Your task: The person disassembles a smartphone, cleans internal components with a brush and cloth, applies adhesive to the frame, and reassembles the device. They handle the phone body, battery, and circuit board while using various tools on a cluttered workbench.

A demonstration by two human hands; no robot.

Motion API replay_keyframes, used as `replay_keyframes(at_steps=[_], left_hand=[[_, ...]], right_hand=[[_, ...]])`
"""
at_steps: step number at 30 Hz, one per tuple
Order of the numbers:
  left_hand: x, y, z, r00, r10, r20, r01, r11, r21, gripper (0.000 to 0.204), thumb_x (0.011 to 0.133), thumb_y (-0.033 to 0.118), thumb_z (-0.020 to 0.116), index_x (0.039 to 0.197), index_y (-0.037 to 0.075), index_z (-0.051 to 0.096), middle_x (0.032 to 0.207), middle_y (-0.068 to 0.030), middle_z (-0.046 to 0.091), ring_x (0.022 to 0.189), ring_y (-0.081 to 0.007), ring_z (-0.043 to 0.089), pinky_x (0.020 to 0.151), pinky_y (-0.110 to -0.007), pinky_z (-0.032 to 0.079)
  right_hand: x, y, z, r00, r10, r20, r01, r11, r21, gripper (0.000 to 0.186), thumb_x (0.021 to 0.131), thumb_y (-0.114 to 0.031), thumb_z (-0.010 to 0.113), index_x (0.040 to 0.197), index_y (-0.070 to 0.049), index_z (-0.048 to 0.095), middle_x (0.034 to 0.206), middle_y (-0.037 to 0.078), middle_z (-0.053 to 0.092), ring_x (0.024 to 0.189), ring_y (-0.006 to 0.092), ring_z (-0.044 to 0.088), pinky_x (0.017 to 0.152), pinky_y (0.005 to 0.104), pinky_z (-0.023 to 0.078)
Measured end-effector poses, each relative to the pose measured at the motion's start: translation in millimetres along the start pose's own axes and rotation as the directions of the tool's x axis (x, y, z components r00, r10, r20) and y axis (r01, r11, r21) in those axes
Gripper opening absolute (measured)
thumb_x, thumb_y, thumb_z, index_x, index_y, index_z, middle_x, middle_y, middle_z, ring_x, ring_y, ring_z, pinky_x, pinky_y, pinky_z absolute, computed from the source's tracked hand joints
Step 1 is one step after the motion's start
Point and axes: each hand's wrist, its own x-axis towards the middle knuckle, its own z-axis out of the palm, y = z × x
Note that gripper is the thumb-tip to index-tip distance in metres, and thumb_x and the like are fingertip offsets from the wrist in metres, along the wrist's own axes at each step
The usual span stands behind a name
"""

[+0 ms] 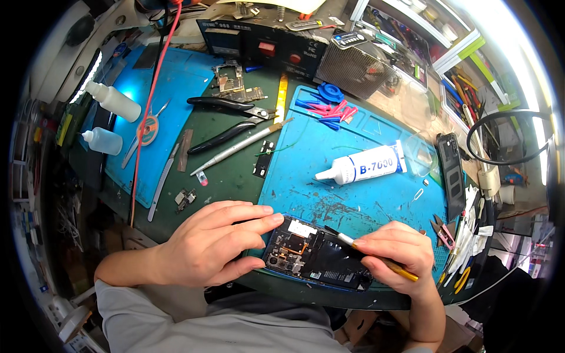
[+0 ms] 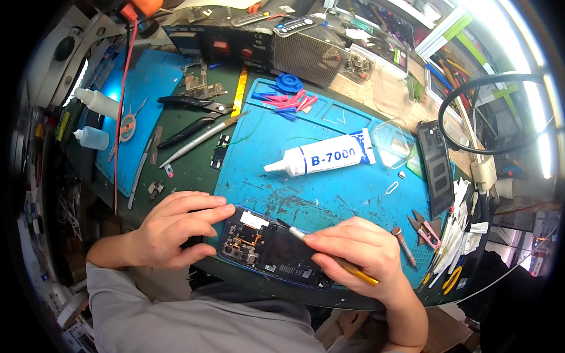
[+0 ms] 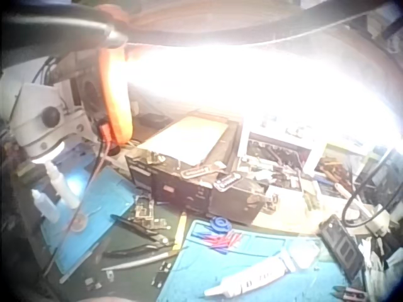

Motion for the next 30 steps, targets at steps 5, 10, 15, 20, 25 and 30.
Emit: replay_keyframes(at_steps=[5,10,15,20,25,30], left_hand=[[1.4,0.1,-1.0,1.0,0.004,0.015,-0.005,1.0,0.013,0.03,0.082,0.014,0.083,0.1,0.004,0.06,0.136,-0.0162,0.068,0.124,-0.0347,0.065,0.096,-0.046,0.054],[-2.8,-1.4,2.6,1.0,-0.005,-0.002,0.005,1.0,0.019,0.031,0.082,0.018,0.084,0.099,0.007,0.06,0.136,-0.0166,0.069,0.125,-0.0351,0.065,0.098,-0.047,0.053],[-1.7,-0.5,1.7,1.0,-0.014,0.006,0.014,1.0,0.023,0.031,0.082,0.017,0.085,0.098,0.007,0.06,0.136,-0.016,0.069,0.125,-0.0344,0.065,0.098,-0.046,0.053],[-0.7,-0.5,1.5,1.0,-0.006,0.011,0.006,1.0,0.018,0.031,0.081,0.016,0.085,0.098,0.007,0.06,0.136,-0.0159,0.069,0.125,-0.0346,0.065,0.098,-0.046,0.053],[-3.3,-1.2,3.1,1.0,-0.011,-0.001,0.011,1.0,0.018,0.031,0.081,0.016,0.084,0.098,0.007,0.059,0.137,-0.0158,0.068,0.126,-0.0347,0.065,0.099,-0.047,0.053],[-1.9,-0.4,1.1,1.0,-0.012,0.012,0.012,1.0,0.017,0.031,0.081,0.015,0.084,0.098,0.007,0.059,0.137,-0.0157,0.068,0.126,-0.0344,0.064,0.099,-0.047,0.053]], right_hand=[[6.1,-5.1,4.9,1.0,0.007,-0.004,-0.007,1.0,-0.014,0.028,0.08,-0.002,0.084,0.108,-0.001,0.078,0.097,0.011,0.078,0.081,0.0252,0.073,0.073,0.0331,0.056],[4.0,-1.2,6.3,1.0,-0.005,-0.016,0.005,1.0,-0.016,0.028,0.08,-0.002,0.083,0.108,-0.002,0.078,0.096,0.011,0.077,0.081,0.0247,0.073,0.072,0.0328,0.056],[8.1,-4.6,7.2,1.0,-0.017,-0.012,0.017,0.999,-0.029,0.028,0.081,-0.002,0.083,0.108,-0.001,0.078,0.095,0.011,0.077,0.081,0.0245,0.073,0.071,0.033,0.056],[9.8,-7.4,9.6,1.0,-0.008,-0.021,0.007,1.0,-0.03,0.027,0.08,-0.001,0.083,0.106,-0.001,0.078,0.095,0.011,0.078,0.081,0.0246,0.073,0.071,0.033,0.056],[0.8,-4.1,4.3,0.999,0.029,-0.032,-0.029,0.999,-0.019,0.026,0.08,0.0,0.082,0.105,0.0,0.079,0.095,0.012,0.078,0.081,0.0246,0.074,0.072,0.0328,0.056],[8.6,-7.8,7.5,0.999,0.034,-0.032,-0.034,0.999,-0.017,0.024,0.08,-0.001,0.082,0.104,0.0,0.079,0.094,0.012,0.078,0.08,0.0248,0.074,0.072,0.0325,0.057]])
